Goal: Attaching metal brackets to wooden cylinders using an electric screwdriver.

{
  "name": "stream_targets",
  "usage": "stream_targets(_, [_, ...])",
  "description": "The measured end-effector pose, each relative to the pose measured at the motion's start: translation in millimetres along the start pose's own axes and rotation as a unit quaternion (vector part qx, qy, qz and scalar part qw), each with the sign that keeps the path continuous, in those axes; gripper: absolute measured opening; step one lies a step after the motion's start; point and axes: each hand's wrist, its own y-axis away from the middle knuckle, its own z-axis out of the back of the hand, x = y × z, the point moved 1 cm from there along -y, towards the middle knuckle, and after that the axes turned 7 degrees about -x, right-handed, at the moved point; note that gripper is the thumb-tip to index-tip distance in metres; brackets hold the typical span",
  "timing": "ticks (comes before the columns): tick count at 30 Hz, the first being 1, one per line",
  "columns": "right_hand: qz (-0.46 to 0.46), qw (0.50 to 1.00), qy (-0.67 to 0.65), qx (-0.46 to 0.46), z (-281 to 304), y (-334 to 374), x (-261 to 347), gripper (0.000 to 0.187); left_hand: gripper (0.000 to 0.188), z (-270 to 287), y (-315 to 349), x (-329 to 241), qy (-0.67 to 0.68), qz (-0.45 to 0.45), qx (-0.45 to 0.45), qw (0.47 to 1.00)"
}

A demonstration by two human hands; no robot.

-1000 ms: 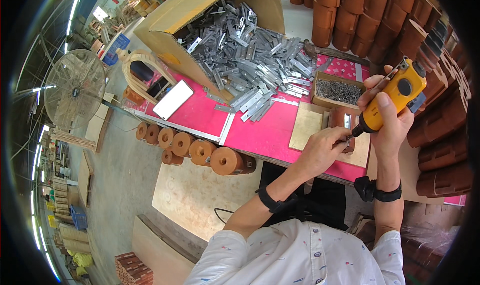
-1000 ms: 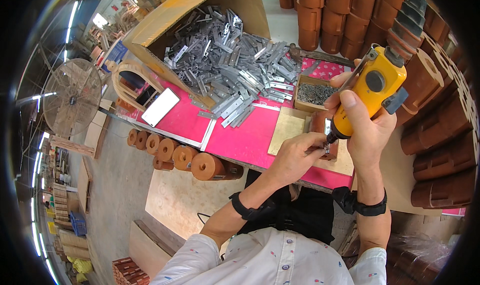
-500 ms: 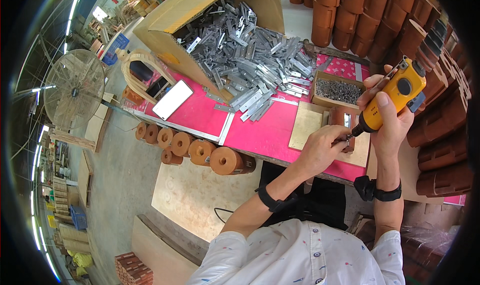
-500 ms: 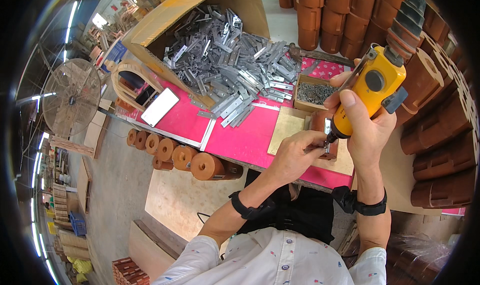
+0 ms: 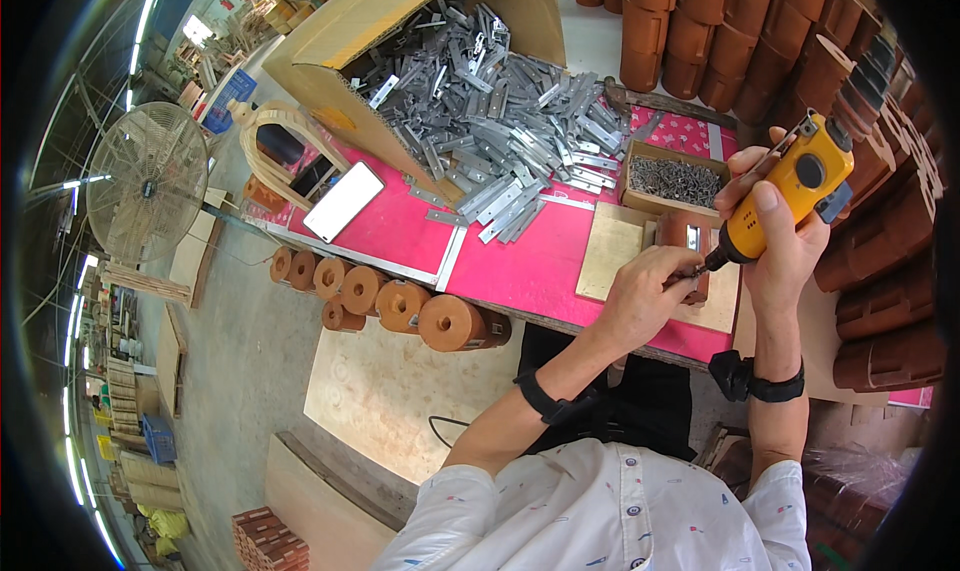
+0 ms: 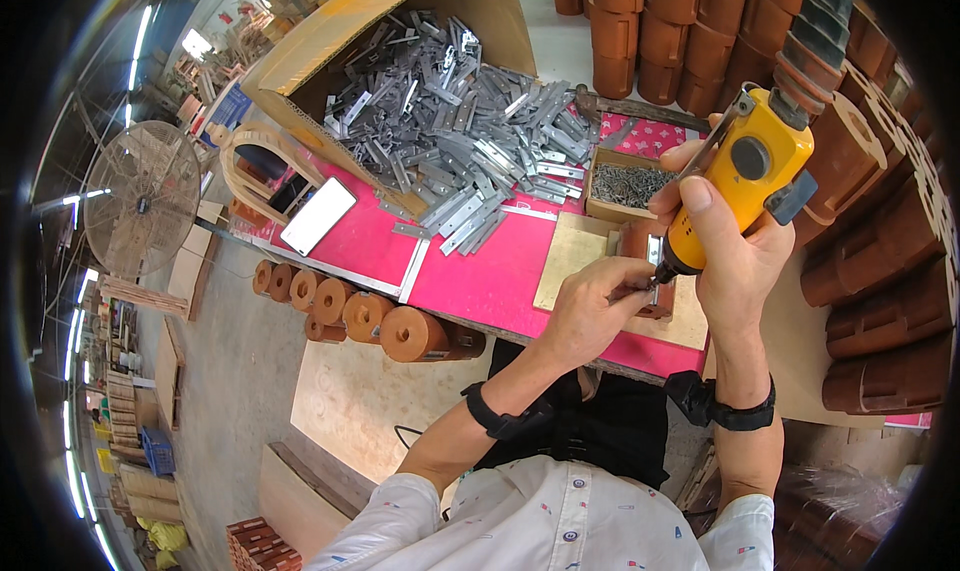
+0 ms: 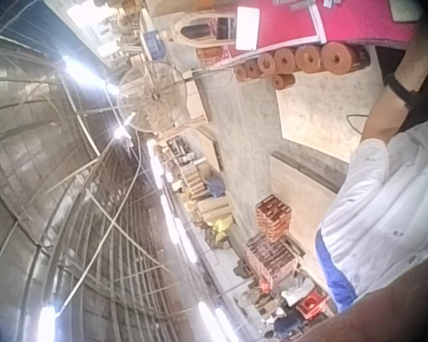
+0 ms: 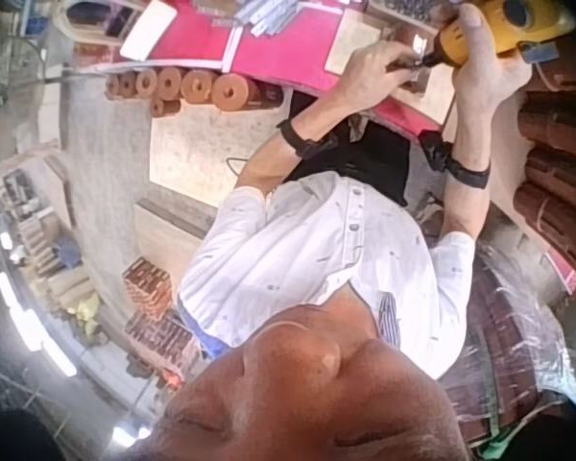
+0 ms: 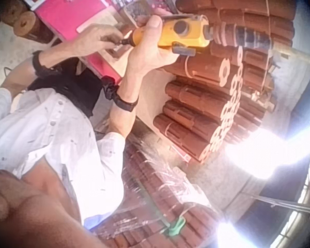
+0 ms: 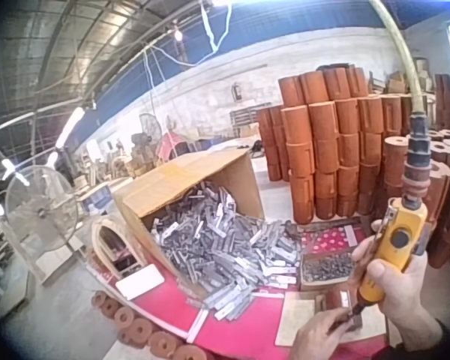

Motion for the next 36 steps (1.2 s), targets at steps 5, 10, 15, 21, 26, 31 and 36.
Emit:
stream_targets(5, [0.007, 1.000, -0.024, 0.002, 0, 0, 0, 0.037, 0.026, -2, -1, 2, -0.009, -0.018, -0.001, 1.000])
stream_targets(10, [-0.004, 1.000, 0.007, -0.021, 4, -2, 3, 0.023, 0.022, -6, -4, 3, -0.038, -0.031, 0.001, 0.999])
stream_targets(15, [-0.020, 0.998, 0.052, -0.022, -9, -9, 0, 0.016, 0.022, 1, -10, 11, -0.011, -0.042, -0.040, 0.998])
stream_targets(21, [-0.017, 1.000, 0.014, -0.021, -11, -17, -14, 0.025, 0.017, 4, -24, 9, -0.032, -0.030, -0.006, 0.999])
stream_targets(26, [-0.009, 0.997, 0.071, -0.019, -1, -11, -15, 0.029, 0.020, 0, -22, 6, -0.058, -0.016, 0.017, 0.998])
stream_targets(31, [0.002, 0.998, 0.062, -0.024, 4, -7, -18, 0.031, 0.019, -4, -19, 7, -0.076, -0.041, 0.011, 0.996])
stream_targets(36, [0.032, 0.998, 0.053, -0.020, 5, -6, -23, 0.036, 0.017, -3, -19, 8, -0.099, -0.032, 0.022, 0.994])
